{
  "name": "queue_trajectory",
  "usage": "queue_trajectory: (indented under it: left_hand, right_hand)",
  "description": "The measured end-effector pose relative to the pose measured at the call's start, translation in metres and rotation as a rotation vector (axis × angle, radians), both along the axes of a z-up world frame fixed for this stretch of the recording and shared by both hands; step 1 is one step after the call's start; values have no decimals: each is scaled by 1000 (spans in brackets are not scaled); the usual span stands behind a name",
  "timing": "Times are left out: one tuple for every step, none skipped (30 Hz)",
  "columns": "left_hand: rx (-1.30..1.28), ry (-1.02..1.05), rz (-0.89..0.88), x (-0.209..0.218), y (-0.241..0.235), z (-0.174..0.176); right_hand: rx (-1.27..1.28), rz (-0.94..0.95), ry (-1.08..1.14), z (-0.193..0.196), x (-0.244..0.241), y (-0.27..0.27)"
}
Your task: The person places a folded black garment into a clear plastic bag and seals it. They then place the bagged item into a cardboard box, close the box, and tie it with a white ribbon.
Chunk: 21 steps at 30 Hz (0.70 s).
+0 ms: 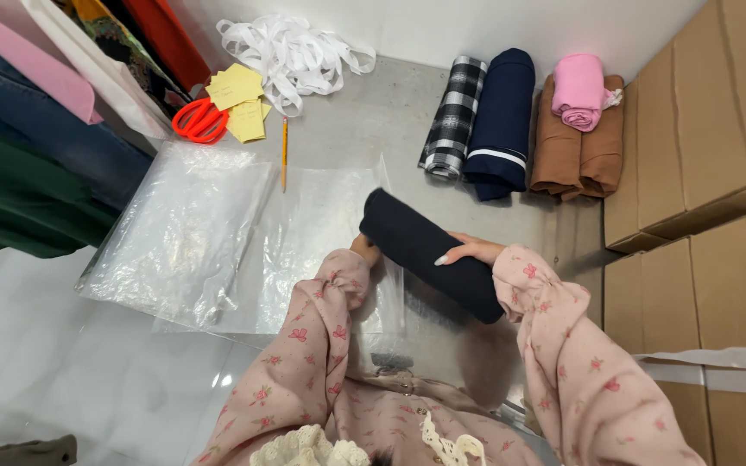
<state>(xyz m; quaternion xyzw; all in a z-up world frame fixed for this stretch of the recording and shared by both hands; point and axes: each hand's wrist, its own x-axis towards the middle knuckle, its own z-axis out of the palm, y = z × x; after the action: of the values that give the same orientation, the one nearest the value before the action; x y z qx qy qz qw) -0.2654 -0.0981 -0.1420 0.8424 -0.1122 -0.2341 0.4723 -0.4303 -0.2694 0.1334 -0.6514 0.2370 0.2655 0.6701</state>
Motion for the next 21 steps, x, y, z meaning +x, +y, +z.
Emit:
queue_trajectory:
  left_hand:
    - [5,0,6,5,8,-6]
    - [-88,62,28,11,16,-11]
    - [-181,125,48,18,25,-16]
    - [-175,124,53,22,36,-6]
    - [-259,158,89,26,43,4]
    - [-342,191,126,30,49,14]
    - [-342,194,119,34,54,17]
    - [-330,167,63,37,59,19]
    - [-317,139,6,42,64,22]
    - [-316,139,-1,39,61,25]
    - [-293,2,-109,36,60,28]
    - [-270,-135,-216,33,58,32]
    - [-269,-134,-230,29,52,33]
    - [-212,-194,-296,23,46,35]
    - [-162,-262,-363,22,35,39]
    - [-170,-268,-378,22,35,50]
    - [-176,-263,-355,23,35,61]
    - [-182,-258,-332,23,37,71]
    - [-186,-267,-340,23,35,71]
    - [-238,-313,-385,23,33,71]
    - [-289,-357,-429,23,35,69]
  right_hand:
    - [5,6,0,-10,1,-5]
    - [-10,28,32,-19,2,-10]
    - [-23,49,65,-28,5,-14]
    - [-18,53,65,-27,7,-19]
    - [-75,100,86,-25,8,-26]
    - [-132,147,107,-24,10,-33]
    - [-132,140,109,-32,13,-39]
    - [-188,205,127,-40,17,-45]
    - [-244,270,143,-47,22,-51]
    - [-243,262,144,-46,25,-51]
    - [-276,263,152,-46,29,-50]
    - [-309,264,160,-45,32,-49]
    - [-307,250,161,-37,30,-34]
    - [-301,273,158,-28,29,-20]
    - [-303,292,151,-16,30,-9]
    - [-309,275,148,-10,32,2]
    - [-330,252,113,-4,35,12]
    - [-352,228,78,2,37,24]
    - [-357,219,71,-2,41,27]
    - [-362,161,39,-7,44,31]
    - [-364,104,9,-13,47,37]
